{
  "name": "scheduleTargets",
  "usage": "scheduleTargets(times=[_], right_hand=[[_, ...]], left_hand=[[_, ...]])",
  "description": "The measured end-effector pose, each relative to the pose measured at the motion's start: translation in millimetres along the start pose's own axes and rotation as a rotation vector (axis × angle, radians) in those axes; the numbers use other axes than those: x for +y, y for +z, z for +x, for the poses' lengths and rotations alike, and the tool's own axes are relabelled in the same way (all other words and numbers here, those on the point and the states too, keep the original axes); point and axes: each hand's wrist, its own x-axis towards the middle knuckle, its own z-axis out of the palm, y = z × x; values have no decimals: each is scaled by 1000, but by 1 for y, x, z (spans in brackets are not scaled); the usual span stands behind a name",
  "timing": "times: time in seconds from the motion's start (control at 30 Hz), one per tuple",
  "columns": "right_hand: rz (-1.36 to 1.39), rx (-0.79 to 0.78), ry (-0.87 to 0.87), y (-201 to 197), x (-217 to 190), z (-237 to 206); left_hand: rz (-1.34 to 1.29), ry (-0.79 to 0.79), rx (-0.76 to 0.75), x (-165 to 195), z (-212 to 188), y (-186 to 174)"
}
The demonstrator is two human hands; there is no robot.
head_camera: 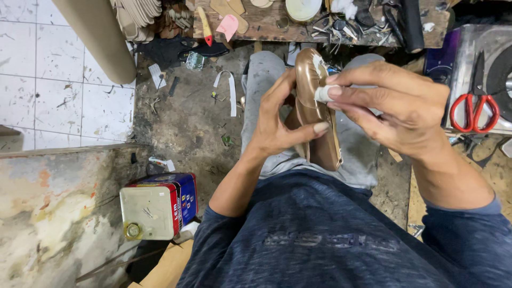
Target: The person trims a small white pad with scissors and then uses it to rub and polish the surface of a gold-colored high-heeled shoe. The person repeatedly wipes the shoe's upper and heel area with the pad, occasionally dipping it into a small container of polish.
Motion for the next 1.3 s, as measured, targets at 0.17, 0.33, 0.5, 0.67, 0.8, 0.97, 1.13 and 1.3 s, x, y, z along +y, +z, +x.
scheduleTargets(times=[0.17,0.33,0.5,0.67,0.8,0.97,1.13,1.3], right_hand=[[11,108,-60,4,3,-4],[0,60,-50,7,3,-6],[10,85,-73,7,3,-5],[52,19,57,-4,5,-20],[478,439,381,5,14,-41],[422,459,366,18,15,-60],[440,444,400,20,4,-50],[87,339,211,9,-9,-18]], left_hand=[[-173,-131,-35,-9,-4,1],[-342,-138,-6,-21,-9,2],[-452,-221,-38,-29,-14,5],[-527,-163,61,-39,-9,6],[-540,-159,223,-52,-3,17],[-655,-92,226,-66,-8,23],[-538,-106,174,-60,-12,14],[-415,-30,117,-39,-4,9]])
